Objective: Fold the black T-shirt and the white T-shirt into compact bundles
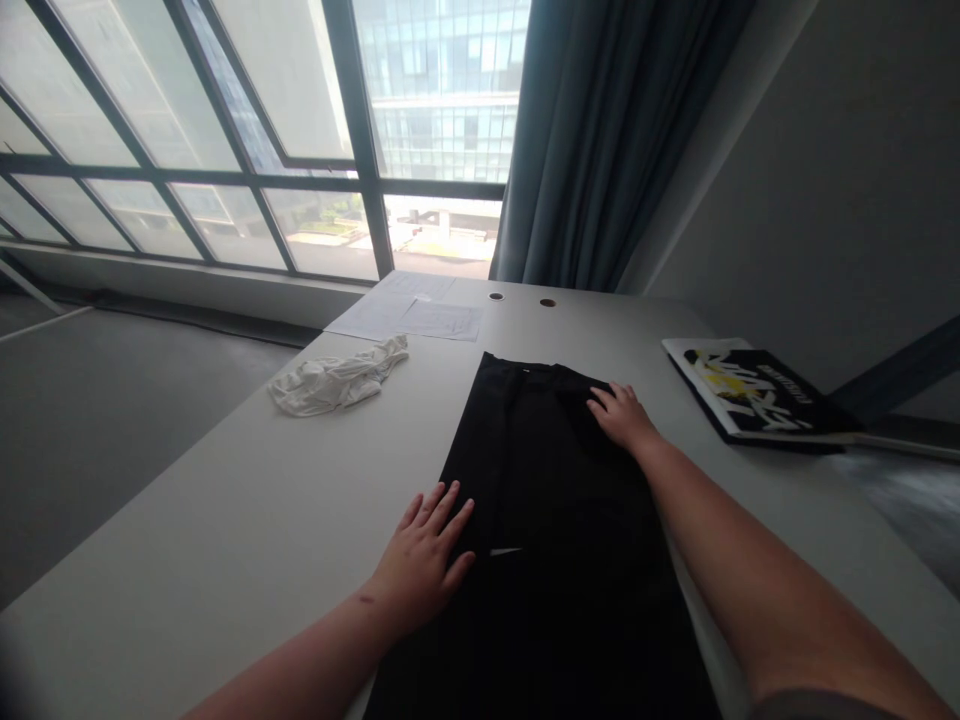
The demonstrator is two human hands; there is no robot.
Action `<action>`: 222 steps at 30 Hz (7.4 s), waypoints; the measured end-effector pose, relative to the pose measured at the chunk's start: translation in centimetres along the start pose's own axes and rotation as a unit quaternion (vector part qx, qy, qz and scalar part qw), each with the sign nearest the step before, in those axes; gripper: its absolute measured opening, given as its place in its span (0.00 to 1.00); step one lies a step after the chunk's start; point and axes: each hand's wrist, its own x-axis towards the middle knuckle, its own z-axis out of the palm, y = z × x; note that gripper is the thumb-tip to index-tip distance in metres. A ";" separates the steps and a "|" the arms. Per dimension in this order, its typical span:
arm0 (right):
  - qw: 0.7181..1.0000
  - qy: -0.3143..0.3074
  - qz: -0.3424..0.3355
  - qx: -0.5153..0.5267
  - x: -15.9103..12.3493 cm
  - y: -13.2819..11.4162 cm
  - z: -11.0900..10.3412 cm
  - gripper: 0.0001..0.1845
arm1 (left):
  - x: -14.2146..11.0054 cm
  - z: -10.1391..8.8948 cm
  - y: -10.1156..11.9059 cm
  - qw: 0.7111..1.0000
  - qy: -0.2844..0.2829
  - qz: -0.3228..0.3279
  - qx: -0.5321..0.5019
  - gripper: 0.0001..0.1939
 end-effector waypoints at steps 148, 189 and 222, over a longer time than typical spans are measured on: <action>0.852 -0.207 -0.414 0.245 -35.4 -19.3 -13.2 0.08 | -13.7 -0.6 4.3 0.979 0.027 0.193 0.066 0.36; 0.845 -0.127 -0.342 0.392 -32.4 -15.7 -12.5 0.09 | -10.4 -0.8 5.1 0.993 0.016 0.107 0.054 0.26; 0.865 -0.233 -0.380 0.230 -33.3 -16.7 -13.6 0.10 | 3.5 0.8 3.1 0.995 -0.009 0.041 0.093 0.33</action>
